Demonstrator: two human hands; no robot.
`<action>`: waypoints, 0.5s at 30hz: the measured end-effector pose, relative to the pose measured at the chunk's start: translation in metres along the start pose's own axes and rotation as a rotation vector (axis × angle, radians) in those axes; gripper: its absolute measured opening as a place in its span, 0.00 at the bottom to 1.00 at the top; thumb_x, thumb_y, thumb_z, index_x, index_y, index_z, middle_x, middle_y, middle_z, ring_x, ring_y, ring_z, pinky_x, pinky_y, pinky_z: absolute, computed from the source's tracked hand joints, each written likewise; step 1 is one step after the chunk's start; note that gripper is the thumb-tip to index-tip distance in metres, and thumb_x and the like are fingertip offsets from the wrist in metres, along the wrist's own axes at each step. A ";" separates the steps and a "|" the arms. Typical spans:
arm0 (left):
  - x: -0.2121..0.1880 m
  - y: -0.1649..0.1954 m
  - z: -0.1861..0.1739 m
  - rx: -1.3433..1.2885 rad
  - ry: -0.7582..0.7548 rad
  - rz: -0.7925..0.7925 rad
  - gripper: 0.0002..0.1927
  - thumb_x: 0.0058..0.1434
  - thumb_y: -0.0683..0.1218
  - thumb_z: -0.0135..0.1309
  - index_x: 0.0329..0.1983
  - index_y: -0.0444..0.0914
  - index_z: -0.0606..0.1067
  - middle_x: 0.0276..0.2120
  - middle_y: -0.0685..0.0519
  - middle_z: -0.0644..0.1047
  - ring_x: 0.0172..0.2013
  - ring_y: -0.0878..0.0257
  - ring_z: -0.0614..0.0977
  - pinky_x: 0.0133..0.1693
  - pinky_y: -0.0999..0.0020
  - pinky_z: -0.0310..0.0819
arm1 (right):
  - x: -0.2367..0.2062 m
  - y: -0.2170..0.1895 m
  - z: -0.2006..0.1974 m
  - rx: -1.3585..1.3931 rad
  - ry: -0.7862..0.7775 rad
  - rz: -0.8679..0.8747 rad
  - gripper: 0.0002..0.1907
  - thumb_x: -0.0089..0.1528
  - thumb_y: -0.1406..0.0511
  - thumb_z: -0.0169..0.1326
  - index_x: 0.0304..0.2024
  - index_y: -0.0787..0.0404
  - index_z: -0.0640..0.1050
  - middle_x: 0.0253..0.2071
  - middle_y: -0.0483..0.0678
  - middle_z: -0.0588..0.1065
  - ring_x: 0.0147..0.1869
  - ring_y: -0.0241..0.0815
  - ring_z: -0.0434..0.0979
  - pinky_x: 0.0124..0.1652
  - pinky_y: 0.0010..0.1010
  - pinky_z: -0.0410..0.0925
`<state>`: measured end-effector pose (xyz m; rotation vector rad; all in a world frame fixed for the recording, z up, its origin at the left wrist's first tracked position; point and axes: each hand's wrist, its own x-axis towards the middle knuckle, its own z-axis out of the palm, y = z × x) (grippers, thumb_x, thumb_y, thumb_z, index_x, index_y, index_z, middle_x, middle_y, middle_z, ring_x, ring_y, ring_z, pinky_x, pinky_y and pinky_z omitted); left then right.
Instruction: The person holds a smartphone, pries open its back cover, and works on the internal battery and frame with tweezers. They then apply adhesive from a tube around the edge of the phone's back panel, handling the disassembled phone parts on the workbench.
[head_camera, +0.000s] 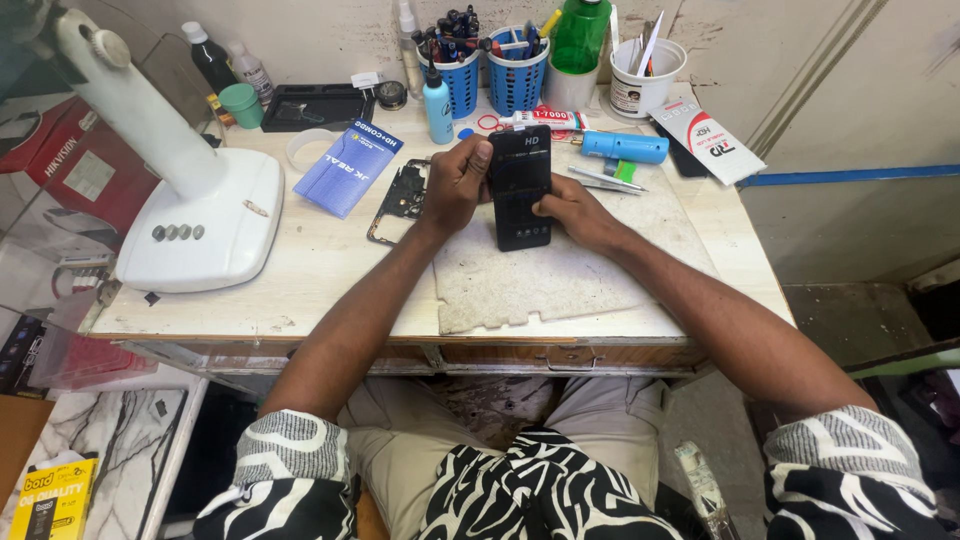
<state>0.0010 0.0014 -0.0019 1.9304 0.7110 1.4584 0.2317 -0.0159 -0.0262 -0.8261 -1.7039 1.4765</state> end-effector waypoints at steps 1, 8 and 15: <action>0.000 0.000 0.000 0.007 0.006 0.005 0.24 0.78 0.57 0.41 0.33 0.36 0.72 0.19 0.57 0.72 0.21 0.72 0.75 0.23 0.73 0.68 | 0.000 -0.001 0.000 -0.087 0.012 0.006 0.22 0.65 0.69 0.52 0.62 0.64 0.72 0.53 0.49 0.77 0.58 0.37 0.77 0.59 0.33 0.72; -0.001 -0.001 0.000 0.019 0.014 0.005 0.24 0.78 0.57 0.41 0.34 0.35 0.73 0.20 0.57 0.72 0.22 0.72 0.73 0.25 0.73 0.67 | -0.006 -0.022 0.015 -0.303 0.057 0.096 0.24 0.62 0.66 0.58 0.60 0.62 0.70 0.51 0.48 0.78 0.55 0.36 0.77 0.56 0.33 0.72; 0.000 0.002 0.001 0.024 0.010 0.007 0.24 0.78 0.57 0.41 0.34 0.36 0.73 0.19 0.57 0.74 0.21 0.72 0.76 0.24 0.74 0.69 | -0.008 -0.026 0.004 -0.243 0.004 0.079 0.26 0.63 0.60 0.39 0.62 0.63 0.68 0.54 0.52 0.74 0.58 0.43 0.72 0.60 0.40 0.64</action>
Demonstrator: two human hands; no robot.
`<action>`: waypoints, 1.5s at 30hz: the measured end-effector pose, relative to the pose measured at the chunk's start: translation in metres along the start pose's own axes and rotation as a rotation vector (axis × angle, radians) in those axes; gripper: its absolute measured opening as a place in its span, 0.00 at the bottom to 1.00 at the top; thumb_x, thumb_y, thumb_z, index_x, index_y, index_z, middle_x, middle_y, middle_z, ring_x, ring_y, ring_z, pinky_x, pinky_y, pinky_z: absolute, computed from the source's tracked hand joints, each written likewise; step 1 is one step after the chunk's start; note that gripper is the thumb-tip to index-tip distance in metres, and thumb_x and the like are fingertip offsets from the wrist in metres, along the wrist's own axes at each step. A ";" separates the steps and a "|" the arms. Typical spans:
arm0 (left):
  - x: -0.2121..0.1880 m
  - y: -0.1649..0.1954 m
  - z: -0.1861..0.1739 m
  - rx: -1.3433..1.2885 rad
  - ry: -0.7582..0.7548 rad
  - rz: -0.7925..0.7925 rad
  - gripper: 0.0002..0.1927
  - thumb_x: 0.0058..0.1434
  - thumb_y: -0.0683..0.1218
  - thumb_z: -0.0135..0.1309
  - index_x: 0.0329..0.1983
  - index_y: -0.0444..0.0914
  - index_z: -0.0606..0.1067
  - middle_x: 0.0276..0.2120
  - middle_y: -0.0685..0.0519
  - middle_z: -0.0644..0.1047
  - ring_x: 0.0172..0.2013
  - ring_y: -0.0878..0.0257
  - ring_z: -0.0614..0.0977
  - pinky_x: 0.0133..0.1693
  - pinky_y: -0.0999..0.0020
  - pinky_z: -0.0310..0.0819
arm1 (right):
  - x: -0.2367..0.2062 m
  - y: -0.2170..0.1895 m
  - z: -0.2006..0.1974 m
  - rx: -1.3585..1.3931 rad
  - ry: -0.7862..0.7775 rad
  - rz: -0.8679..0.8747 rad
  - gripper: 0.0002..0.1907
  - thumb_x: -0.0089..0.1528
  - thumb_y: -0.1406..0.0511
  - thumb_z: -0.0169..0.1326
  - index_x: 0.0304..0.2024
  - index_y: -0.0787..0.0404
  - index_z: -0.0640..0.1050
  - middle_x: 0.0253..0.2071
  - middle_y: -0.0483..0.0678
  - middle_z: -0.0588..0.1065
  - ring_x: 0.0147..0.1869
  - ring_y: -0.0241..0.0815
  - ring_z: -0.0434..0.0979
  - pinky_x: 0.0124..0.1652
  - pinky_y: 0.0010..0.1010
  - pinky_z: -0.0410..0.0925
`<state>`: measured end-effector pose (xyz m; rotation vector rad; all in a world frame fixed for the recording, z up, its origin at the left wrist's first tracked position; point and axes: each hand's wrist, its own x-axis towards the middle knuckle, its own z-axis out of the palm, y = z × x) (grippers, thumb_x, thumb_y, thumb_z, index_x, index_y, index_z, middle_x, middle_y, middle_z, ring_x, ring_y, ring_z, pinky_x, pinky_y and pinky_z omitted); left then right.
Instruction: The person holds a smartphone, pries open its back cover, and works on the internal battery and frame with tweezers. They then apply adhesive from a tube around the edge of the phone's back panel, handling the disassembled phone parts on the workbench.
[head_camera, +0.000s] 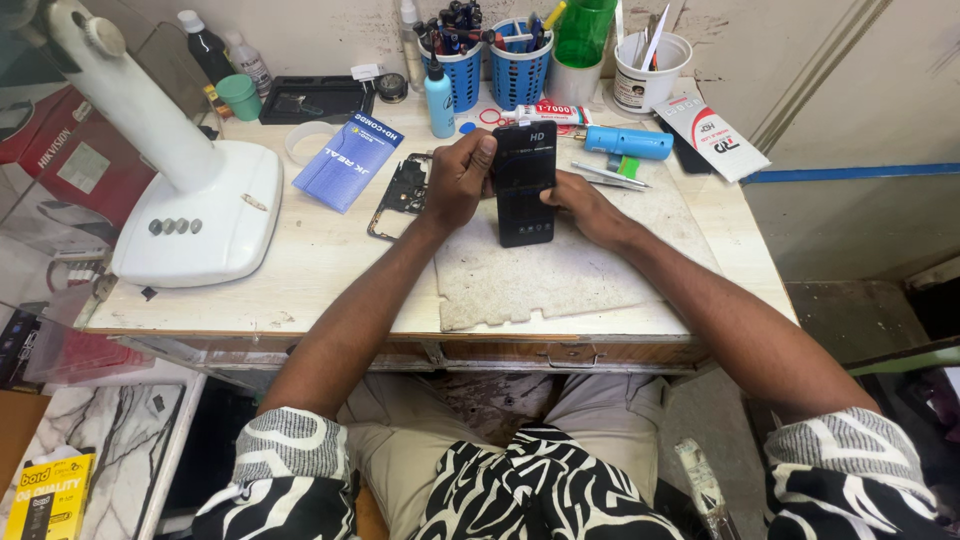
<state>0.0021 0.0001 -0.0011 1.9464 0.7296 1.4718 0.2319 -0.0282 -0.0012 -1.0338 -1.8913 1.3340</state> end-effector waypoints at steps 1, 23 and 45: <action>0.000 0.001 0.001 -0.001 0.000 0.001 0.24 0.78 0.57 0.41 0.34 0.36 0.73 0.19 0.57 0.74 0.21 0.72 0.76 0.24 0.74 0.69 | 0.000 0.002 -0.001 0.012 0.010 0.020 0.27 0.63 0.59 0.38 0.62 0.63 0.68 0.54 0.52 0.74 0.59 0.44 0.72 0.61 0.41 0.63; -0.001 -0.001 0.001 -0.054 -0.003 0.005 0.24 0.78 0.57 0.41 0.33 0.36 0.72 0.20 0.57 0.73 0.21 0.72 0.76 0.23 0.75 0.69 | 0.004 0.010 -0.002 0.056 0.015 0.008 0.27 0.66 0.55 0.37 0.59 0.66 0.69 0.54 0.52 0.74 0.59 0.44 0.73 0.63 0.40 0.63; 0.001 0.010 0.002 -0.052 -0.074 0.005 0.23 0.77 0.56 0.42 0.39 0.35 0.76 0.20 0.56 0.74 0.20 0.70 0.76 0.24 0.74 0.68 | 0.014 -0.004 -0.009 0.164 0.283 -0.346 0.12 0.66 0.69 0.50 0.51 0.63 0.74 0.45 0.41 0.74 0.49 0.30 0.71 0.50 0.23 0.67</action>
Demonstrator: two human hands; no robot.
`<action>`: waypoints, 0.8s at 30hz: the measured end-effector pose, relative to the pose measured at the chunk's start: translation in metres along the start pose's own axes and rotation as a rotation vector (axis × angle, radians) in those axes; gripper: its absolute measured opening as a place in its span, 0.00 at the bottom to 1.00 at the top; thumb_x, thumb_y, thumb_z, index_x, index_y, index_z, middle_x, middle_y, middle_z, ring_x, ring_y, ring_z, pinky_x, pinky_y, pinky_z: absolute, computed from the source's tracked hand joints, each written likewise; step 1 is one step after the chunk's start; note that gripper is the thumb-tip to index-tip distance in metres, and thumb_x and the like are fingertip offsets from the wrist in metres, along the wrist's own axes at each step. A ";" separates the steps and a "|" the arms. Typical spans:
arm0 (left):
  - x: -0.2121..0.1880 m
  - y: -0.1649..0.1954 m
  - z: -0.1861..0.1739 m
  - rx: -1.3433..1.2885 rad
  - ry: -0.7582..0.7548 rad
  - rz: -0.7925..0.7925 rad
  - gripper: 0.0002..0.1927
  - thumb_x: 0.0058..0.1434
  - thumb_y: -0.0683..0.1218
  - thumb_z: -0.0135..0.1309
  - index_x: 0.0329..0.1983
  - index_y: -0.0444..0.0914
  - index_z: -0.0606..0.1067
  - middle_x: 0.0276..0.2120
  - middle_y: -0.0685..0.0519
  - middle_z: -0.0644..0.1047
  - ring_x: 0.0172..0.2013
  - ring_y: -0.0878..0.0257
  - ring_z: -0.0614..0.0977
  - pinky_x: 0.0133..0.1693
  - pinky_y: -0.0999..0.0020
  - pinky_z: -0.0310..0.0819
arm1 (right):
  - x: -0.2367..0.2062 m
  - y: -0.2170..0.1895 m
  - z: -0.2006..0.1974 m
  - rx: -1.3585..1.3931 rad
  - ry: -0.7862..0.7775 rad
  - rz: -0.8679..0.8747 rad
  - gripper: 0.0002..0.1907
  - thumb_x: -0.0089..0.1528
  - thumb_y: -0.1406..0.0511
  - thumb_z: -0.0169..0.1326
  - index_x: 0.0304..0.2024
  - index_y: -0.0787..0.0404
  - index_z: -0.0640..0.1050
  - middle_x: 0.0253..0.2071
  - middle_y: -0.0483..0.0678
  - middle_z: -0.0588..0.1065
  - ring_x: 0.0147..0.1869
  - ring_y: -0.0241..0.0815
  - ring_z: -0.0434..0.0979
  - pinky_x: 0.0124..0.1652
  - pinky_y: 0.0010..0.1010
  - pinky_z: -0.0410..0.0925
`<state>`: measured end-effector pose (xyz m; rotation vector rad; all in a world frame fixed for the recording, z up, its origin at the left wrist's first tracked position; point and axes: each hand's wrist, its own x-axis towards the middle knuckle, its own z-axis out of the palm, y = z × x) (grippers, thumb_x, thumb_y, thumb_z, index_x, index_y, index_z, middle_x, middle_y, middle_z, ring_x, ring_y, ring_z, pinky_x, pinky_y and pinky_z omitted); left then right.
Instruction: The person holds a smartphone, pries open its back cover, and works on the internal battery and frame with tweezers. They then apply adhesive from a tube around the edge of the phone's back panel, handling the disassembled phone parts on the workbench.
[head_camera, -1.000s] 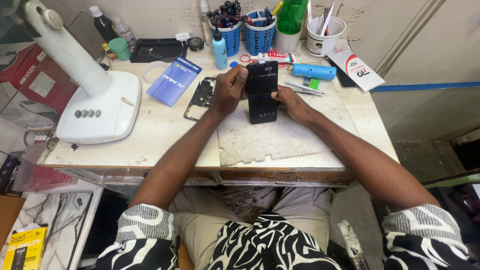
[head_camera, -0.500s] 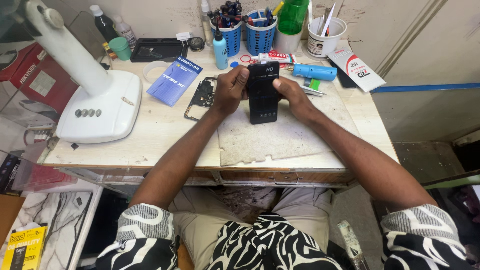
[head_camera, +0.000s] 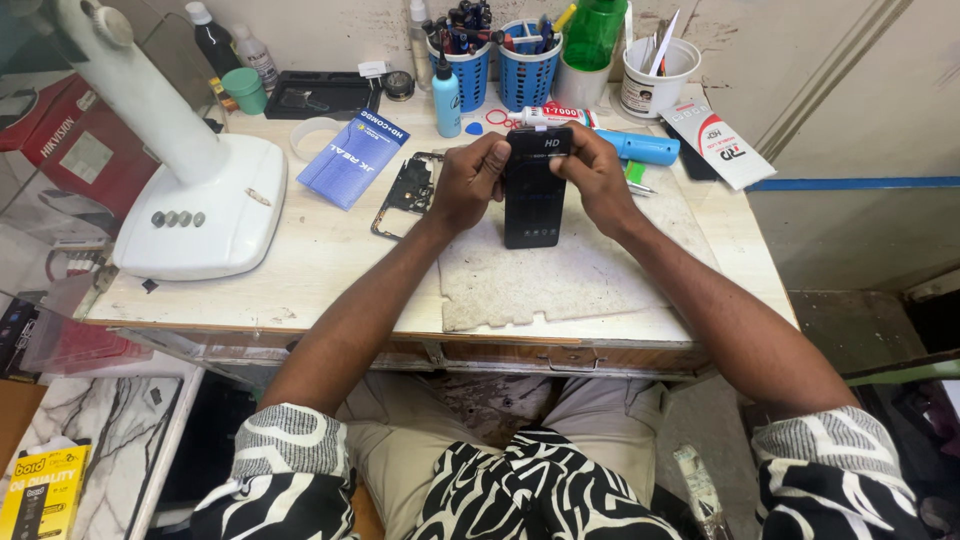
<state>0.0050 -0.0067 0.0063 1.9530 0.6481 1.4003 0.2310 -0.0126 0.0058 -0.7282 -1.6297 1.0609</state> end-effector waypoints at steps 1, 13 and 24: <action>0.000 0.000 -0.001 0.010 0.000 0.001 0.23 0.78 0.56 0.41 0.38 0.35 0.76 0.20 0.56 0.74 0.20 0.70 0.76 0.24 0.74 0.69 | -0.002 -0.003 0.000 0.021 -0.020 -0.003 0.14 0.63 0.70 0.50 0.52 0.62 0.73 0.45 0.40 0.74 0.51 0.30 0.72 0.51 0.24 0.67; 0.000 0.002 0.000 0.002 -0.013 0.010 0.23 0.77 0.57 0.41 0.40 0.35 0.77 0.20 0.55 0.75 0.20 0.70 0.77 0.24 0.73 0.69 | -0.005 -0.010 -0.002 0.008 -0.004 -0.001 0.13 0.68 0.66 0.49 0.54 0.63 0.76 0.48 0.42 0.75 0.54 0.31 0.73 0.56 0.26 0.69; 0.000 0.002 -0.001 0.023 -0.010 0.017 0.23 0.78 0.56 0.41 0.39 0.35 0.77 0.20 0.55 0.75 0.20 0.69 0.77 0.24 0.73 0.69 | -0.009 -0.001 0.004 -0.009 -0.020 0.054 0.12 0.72 0.67 0.50 0.57 0.63 0.73 0.50 0.42 0.75 0.54 0.30 0.73 0.56 0.26 0.69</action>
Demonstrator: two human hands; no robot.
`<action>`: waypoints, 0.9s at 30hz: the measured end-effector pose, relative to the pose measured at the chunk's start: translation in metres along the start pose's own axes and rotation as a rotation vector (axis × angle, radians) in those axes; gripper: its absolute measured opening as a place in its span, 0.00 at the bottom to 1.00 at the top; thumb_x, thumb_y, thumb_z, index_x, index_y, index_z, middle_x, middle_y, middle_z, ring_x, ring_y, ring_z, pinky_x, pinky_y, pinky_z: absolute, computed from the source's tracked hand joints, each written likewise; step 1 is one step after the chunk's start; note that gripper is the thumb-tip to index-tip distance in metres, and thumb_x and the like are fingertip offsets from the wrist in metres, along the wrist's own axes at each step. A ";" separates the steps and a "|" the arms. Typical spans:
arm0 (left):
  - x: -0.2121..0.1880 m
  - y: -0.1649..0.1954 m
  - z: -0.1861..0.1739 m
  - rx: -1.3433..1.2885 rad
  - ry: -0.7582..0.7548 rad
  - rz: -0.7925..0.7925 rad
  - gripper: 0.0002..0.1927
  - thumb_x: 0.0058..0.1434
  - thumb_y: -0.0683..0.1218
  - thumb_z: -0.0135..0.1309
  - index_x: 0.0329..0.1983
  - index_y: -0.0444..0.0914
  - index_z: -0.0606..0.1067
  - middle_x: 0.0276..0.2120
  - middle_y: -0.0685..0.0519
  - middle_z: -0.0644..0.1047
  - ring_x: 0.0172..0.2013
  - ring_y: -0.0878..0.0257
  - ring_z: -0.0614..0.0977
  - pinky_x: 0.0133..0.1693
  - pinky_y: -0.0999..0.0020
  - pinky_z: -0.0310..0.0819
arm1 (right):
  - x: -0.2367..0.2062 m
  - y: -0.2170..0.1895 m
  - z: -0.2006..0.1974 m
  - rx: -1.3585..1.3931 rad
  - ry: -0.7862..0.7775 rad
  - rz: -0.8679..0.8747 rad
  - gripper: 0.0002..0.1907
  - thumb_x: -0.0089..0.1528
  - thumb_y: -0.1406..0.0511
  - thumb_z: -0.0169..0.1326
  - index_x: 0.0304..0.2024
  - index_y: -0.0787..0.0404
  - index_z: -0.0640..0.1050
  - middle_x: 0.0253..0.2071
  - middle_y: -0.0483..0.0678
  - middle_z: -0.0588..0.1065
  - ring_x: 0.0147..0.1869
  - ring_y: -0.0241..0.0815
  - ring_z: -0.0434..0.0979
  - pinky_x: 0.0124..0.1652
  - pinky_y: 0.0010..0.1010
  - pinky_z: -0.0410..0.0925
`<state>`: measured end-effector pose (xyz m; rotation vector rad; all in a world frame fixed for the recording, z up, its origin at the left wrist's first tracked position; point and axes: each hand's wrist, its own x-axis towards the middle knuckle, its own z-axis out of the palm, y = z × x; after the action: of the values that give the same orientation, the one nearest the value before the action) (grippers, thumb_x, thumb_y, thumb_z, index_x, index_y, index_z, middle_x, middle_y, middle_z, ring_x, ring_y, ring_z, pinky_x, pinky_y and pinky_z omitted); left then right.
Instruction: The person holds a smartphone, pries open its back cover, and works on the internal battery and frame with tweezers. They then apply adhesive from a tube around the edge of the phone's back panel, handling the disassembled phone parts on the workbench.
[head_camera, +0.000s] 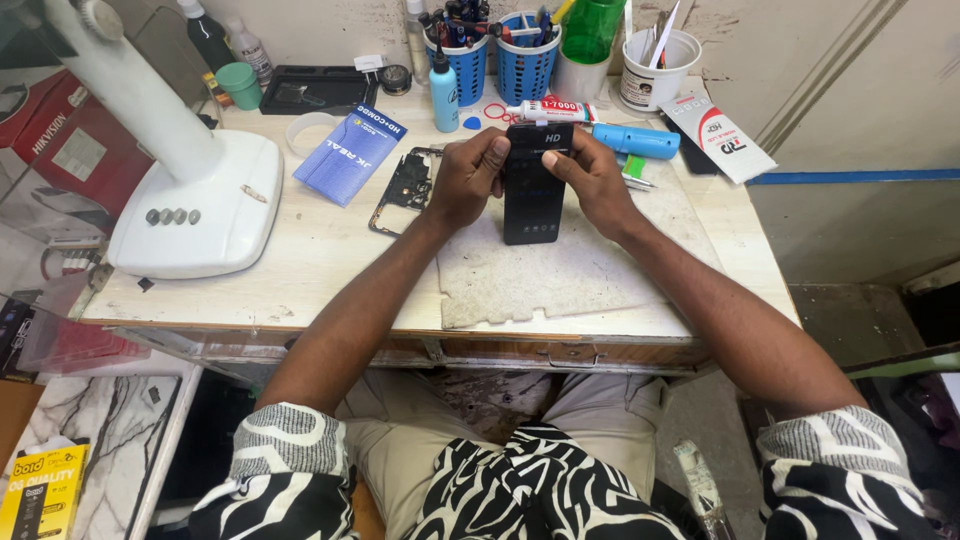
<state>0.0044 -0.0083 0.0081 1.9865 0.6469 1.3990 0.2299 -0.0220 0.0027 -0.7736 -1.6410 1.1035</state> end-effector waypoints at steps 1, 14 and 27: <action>0.001 0.000 0.000 -0.003 0.000 -0.001 0.23 0.78 0.56 0.41 0.39 0.35 0.76 0.20 0.55 0.75 0.20 0.70 0.77 0.24 0.73 0.69 | 0.000 0.001 0.000 0.011 -0.007 0.008 0.13 0.71 0.68 0.51 0.58 0.63 0.73 0.51 0.43 0.75 0.55 0.31 0.73 0.56 0.26 0.69; 0.000 -0.006 -0.001 -0.004 0.018 -0.009 0.23 0.78 0.56 0.41 0.35 0.35 0.74 0.19 0.56 0.74 0.20 0.71 0.76 0.23 0.74 0.68 | -0.011 -0.005 -0.007 -0.095 -0.274 0.158 0.39 0.54 0.75 0.60 0.68 0.62 0.64 0.61 0.48 0.73 0.67 0.40 0.72 0.66 0.37 0.65; 0.000 -0.008 -0.002 -0.007 0.022 -0.013 0.23 0.78 0.56 0.41 0.35 0.35 0.73 0.19 0.56 0.73 0.20 0.71 0.75 0.23 0.74 0.67 | -0.014 -0.006 0.012 -0.202 -0.183 0.226 0.36 0.55 0.67 0.67 0.64 0.62 0.67 0.56 0.48 0.76 0.60 0.37 0.76 0.60 0.33 0.71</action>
<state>0.0020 -0.0029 0.0028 1.9609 0.6632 1.4150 0.2230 -0.0401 0.0017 -1.0343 -1.8743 1.2064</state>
